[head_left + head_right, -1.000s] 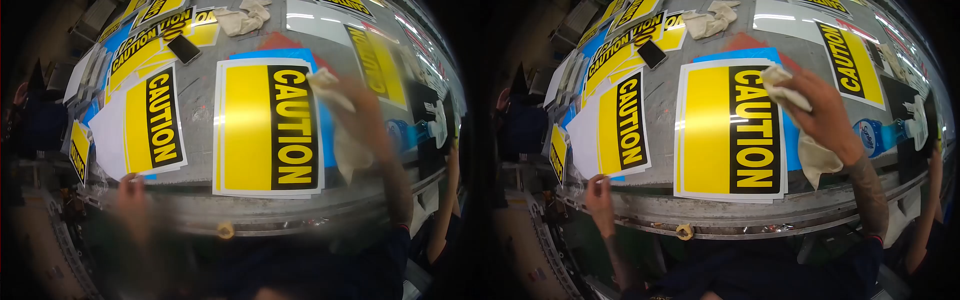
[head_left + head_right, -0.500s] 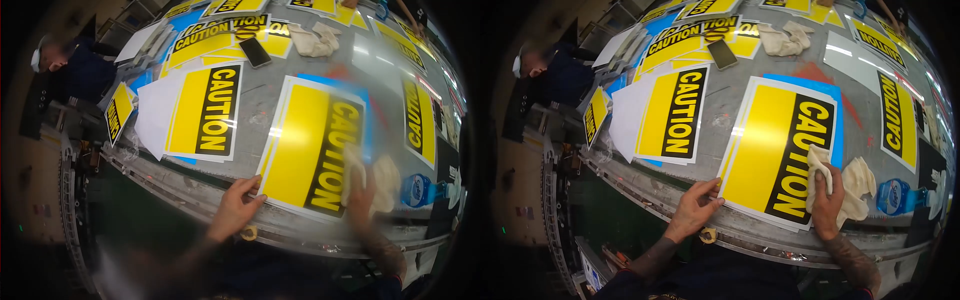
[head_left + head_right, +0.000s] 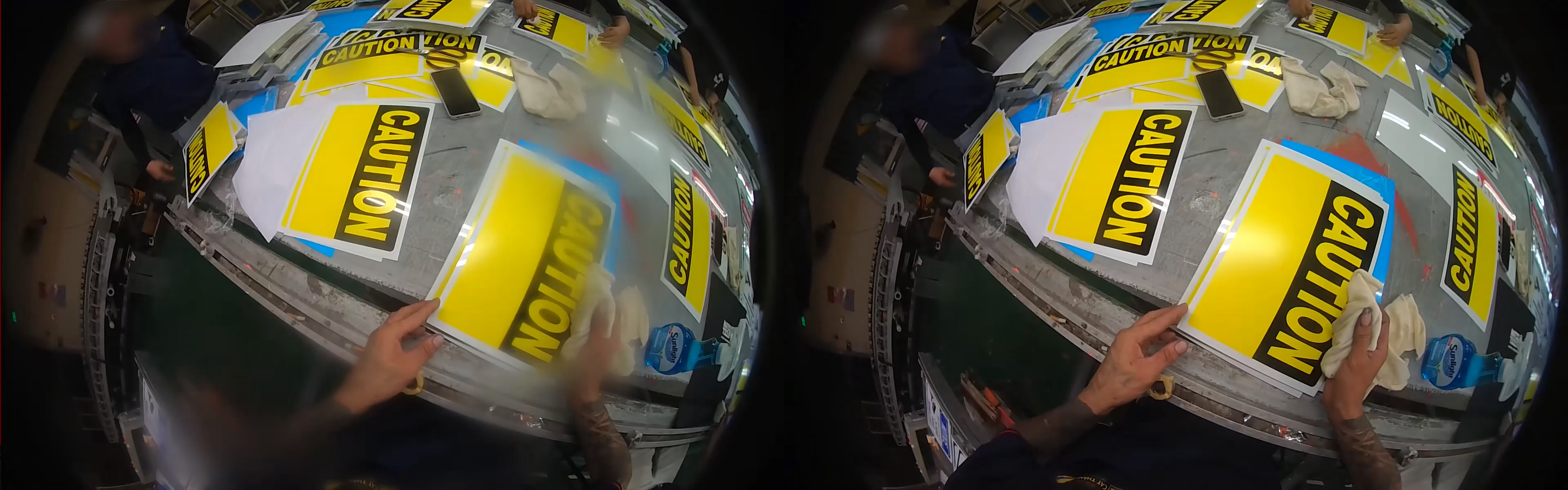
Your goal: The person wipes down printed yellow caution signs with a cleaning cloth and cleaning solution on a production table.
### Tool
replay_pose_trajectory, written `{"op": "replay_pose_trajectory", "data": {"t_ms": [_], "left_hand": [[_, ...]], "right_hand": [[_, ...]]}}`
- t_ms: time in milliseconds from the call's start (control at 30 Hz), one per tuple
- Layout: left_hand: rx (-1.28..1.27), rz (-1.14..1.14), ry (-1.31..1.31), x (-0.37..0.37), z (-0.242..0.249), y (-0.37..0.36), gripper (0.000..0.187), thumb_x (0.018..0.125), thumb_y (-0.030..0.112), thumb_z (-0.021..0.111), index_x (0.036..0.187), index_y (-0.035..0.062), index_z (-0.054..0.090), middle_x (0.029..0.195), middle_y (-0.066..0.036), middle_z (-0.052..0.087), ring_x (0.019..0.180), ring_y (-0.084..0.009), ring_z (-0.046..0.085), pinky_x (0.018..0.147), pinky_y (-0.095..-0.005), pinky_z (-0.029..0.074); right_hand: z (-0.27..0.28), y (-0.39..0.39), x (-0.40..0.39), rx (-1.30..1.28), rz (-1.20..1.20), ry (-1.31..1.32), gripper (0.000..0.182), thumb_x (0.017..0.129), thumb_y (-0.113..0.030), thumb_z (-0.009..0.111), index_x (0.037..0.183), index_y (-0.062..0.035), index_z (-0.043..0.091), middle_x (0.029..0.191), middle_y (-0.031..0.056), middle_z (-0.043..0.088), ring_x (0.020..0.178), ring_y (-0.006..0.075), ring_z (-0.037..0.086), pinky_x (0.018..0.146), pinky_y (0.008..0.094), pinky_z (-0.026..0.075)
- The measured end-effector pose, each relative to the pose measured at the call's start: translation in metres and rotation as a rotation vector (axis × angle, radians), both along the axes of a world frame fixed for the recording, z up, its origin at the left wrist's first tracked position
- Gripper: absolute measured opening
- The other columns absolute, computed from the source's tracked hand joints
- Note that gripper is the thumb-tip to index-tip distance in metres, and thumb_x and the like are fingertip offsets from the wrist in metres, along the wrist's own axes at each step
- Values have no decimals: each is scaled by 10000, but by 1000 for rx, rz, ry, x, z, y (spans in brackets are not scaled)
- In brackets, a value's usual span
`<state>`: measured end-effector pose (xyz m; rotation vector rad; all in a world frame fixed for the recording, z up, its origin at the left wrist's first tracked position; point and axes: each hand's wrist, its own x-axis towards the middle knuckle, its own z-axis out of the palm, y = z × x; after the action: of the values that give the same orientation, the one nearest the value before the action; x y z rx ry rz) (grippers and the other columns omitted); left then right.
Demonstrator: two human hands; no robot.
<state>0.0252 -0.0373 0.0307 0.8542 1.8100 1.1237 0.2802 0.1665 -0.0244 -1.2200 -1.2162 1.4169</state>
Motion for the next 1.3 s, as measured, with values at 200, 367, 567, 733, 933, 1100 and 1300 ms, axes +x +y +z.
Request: {"op": "replay_pose_trajectory", "data": {"t_ms": [200,367,567,733,933,1100,1300], "left_hand": [[3,83,-127,-2,22,-1,499,1045,77,687,1523,-19,582,1520,-138,611,1320,-162,591,1122,-327,481],[248,286,-540,11,36,12,527,1059,98,679,1543,-42,522,1437,-172,662,1343,-254,635,1128,-452,548],[128,197,-533,-7,10,35,419,1077,140,672,1418,-96,610,1247,-163,755,1106,-224,756,903,-347,673],[62,212,-417,-42,-22,45,346,1089,122,639,1346,-109,645,1189,-153,763,1022,-186,762,866,-304,669],[140,269,-544,-39,-30,44,350,1090,148,655,1352,-83,633,1183,-138,753,1019,-184,760,880,-310,671],[114,175,-698,-34,-30,40,437,1097,99,613,1483,-76,504,1256,-147,734,1134,-221,747,964,-358,657],[9,189,-615,-26,-52,36,519,1067,-6,619,1541,-127,445,1241,-193,742,1075,-233,768,952,-363,668]], "right_hand": [[9,-4,-9,-61,8,160,356,1141,-274,601,1377,-10,573,1226,81,680,1098,146,657,937,296,551],[13,-7,-12,30,20,120,382,1148,-303,592,1390,-8,564,1243,81,671,1113,135,650,950,290,545],[14,4,-6,-68,-2,174,375,1143,-286,603,1391,-5,576,1244,77,679,1115,137,658,967,282,543],[46,31,-1,169,60,-212,333,1110,-280,665,1303,-11,638,1161,49,706,1025,100,653,865,248,534],[83,30,-35,609,398,-525,224,1027,-141,729,1230,-54,692,1088,79,704,971,166,677,840,286,522],[68,0,-87,903,884,-631,574,760,-12,819,1309,-104,681,1086,130,664,1018,371,650,886,448,527],[14,-2,-143,1115,1019,-710,259,923,-175,669,1166,-89,639,1015,80,617,936,266,626,808,444,454]]}}
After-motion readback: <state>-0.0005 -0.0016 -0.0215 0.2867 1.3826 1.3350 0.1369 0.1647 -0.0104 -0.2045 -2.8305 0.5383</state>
